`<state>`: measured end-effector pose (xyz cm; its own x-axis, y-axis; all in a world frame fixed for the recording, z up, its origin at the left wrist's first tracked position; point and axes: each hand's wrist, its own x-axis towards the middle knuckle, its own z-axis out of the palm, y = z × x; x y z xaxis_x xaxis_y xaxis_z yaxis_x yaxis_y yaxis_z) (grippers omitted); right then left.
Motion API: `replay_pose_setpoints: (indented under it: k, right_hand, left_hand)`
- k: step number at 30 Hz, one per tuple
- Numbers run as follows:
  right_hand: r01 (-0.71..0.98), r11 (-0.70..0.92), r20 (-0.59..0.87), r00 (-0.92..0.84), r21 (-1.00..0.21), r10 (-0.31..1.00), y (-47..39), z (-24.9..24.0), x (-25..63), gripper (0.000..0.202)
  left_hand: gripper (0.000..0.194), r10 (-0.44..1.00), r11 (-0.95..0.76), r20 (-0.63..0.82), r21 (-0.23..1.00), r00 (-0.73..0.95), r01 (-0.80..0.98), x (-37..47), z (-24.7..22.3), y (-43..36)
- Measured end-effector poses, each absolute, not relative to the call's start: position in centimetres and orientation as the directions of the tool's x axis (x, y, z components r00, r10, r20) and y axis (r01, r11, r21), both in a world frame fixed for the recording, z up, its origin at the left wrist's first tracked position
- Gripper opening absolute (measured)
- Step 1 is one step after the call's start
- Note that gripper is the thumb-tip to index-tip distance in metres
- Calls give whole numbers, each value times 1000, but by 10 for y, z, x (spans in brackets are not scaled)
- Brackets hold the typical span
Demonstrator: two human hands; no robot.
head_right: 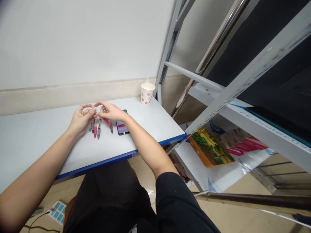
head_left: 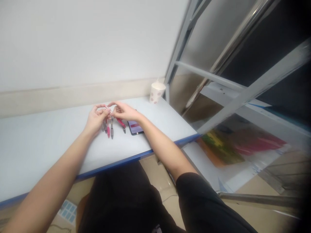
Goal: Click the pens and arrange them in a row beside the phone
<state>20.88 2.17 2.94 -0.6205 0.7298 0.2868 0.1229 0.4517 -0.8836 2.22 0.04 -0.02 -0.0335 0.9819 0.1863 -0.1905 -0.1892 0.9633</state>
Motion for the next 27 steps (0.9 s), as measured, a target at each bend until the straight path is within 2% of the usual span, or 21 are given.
replay_pose_setpoints:
  k: [3, 6, 8, 10, 13, 16, 22, 25, 27]
  right_hand:
    - [104, 441, 293, -611, -892, 736, 19, 30, 206, 34]
    - [89, 394, 280, -563, -915, 777, 16, 29, 204, 49]
    - [81, 344, 255, -521, -935, 815, 18, 27, 204, 59]
    - [77, 309, 232, -499, -948, 835, 23, 23, 204, 58]
    - [71, 315, 243, -485, -946, 840, 30, 18, 205, 41]
    - [39, 319, 264, -471, -947, 841, 34, 16, 207, 35]
    - [55, 319, 258, -467, -946, 846, 35, 19, 211, 33]
    - [45, 299, 246, -461, -953, 853, 37, 18, 211, 39]
    - [56, 303, 243, -464, -951, 852, 38, 17, 211, 36]
  left_hand:
    - [56, 983, -184, 181, 966, -34, -182, 21, 1, 2]
    - [53, 980, -196, 192, 974, -47, -117, 18, 3, 3]
    - [45, 976, -215, 214, 977, -43, -10, 16, 4, 2]
    - [34, 967, -249, 256, 954, -23, 166, 15, 3, 0]
    - [22, 948, -303, 310, 808, 73, 506, 14, 2, -6]
    - [22, 958, -272, 246, 629, 145, 728, 16, 3, -12]
    - [28, 987, -150, 109, 407, 115, 901, 21, 9, -16]
    - [26, 989, -144, 94, 375, 117, 916, 23, 9, -15]
    - [26, 989, -138, 95, 368, 111, 920, 24, 8, -13]
